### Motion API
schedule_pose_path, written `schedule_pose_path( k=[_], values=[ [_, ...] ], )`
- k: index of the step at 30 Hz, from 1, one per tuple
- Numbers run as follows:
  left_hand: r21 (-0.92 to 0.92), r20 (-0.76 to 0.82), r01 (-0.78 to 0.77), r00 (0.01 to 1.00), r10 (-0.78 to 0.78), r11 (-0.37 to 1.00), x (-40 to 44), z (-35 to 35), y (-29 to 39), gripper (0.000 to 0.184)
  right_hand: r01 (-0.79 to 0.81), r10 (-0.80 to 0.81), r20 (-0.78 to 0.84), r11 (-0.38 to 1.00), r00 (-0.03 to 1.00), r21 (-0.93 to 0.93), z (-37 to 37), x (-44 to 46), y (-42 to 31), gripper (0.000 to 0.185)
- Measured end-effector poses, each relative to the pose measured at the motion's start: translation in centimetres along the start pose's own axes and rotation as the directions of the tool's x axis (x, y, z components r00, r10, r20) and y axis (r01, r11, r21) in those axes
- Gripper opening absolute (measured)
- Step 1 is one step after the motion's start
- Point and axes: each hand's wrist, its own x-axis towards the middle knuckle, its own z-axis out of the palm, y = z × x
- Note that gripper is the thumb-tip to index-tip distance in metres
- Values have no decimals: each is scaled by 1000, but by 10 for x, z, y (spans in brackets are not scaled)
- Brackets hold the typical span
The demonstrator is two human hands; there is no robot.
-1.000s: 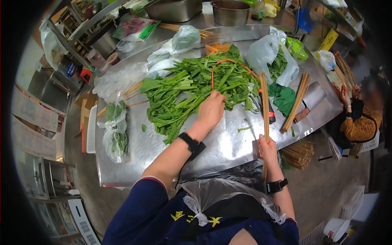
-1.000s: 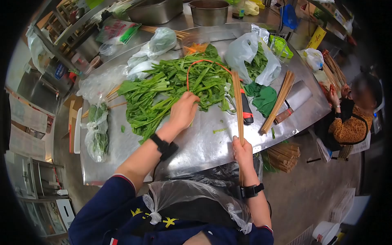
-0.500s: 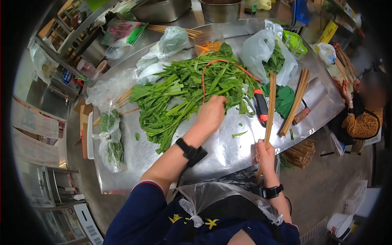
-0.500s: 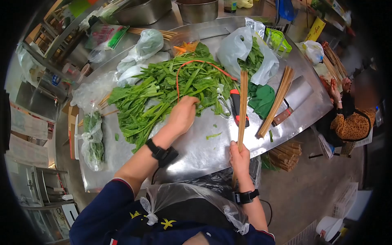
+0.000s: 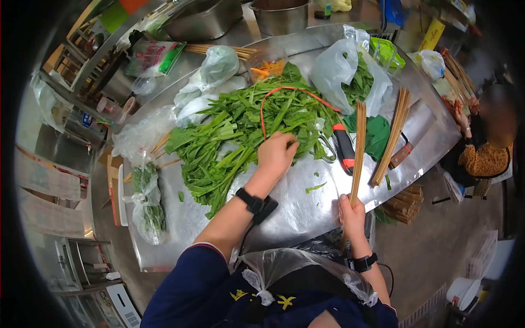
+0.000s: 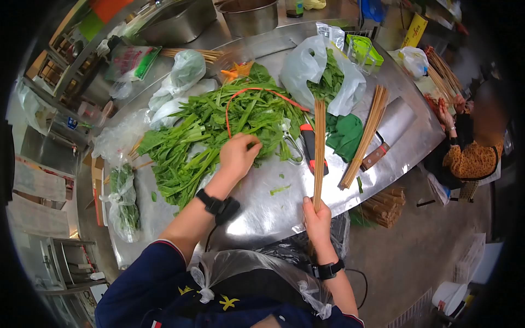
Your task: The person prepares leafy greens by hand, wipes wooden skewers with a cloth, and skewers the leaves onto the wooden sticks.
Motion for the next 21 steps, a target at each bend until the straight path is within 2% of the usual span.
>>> schedule_pose_path(
  k=[1, 2, 3, 4, 5, 7, 8, 9, 11, 12, 14, 18, 20, 21],
  values=[
    [7, -6, 1, 1000, -1, 1000, -2, -8, -1, 16, -18, 18, -3, 1000, 1000, 11, 1, -1, -1, 24],
    [-352, 59, 172, 985, -161, 920, -6, -16, -4, 14, -20, 20, 9, 1000, 1000, 15, 3, -1, -2, 24],
    [-648, 173, 326, 943, -284, 688, -11, -25, -6, 14, -21, 21, -5, 1000, 1000, 16, 3, -1, -2, 24],
    [-775, 269, 394, 913, -307, 495, -14, -37, -5, 14, -21, 22, -19, 1000, 1000, 17, 3, -2, -2, 24],
    [-773, 262, 393, 913, -314, 499, -17, -42, -8, 14, -23, 23, -9, 1000, 1000, 19, 3, -2, -2, 24],
    [-938, 334, 346, 916, -221, 14, -20, -49, -13, 18, -22, 22, -22, 1000, 1000, 9, 3, -2, -3, 24],
    [-935, 354, 353, 917, -182, -41, -22, -50, -19, 22, -27, 27, -27, 1000, 999, 9, 4, -1, -3, 24],
    [-936, 351, 349, 918, -184, -39, -23, -51, -22, 22, -26, 26, -22, 1000, 999, 9, 3, -1, -2, 24],
    [-911, 378, 339, 915, -141, -235, -26, -53, -26, 22, -8, 8, -11, 1000, 1000, -27, 0, 0, 1, 24],
    [-911, 378, 339, 915, -143, -236, -27, -54, -27, 22, -9, 9, -10, 1000, 1000, -28, 1, 0, 2, 24],
    [-865, 427, 373, 898, -103, -334, -27, -54, -28, 18, 13, -13, -15, 999, 1000, -44, 1, 0, 2, 24],
    [-852, 458, 411, 885, -81, -323, -29, -55, -22, 12, -3, 3, 3, 1000, 1000, -9, 1, -1, 0, 25],
    [-887, 458, 447, 882, -113, -114, -30, -49, -23, 6, 3, -3, 2, 1000, 1000, -25, 1, 0, 1, 25],
    [-884, 465, 453, 879, -111, -115, -30, -45, -22, 6, -2, 2, -3, 1000, 1000, -24, 1, -1, 1, 25]
  ],
)
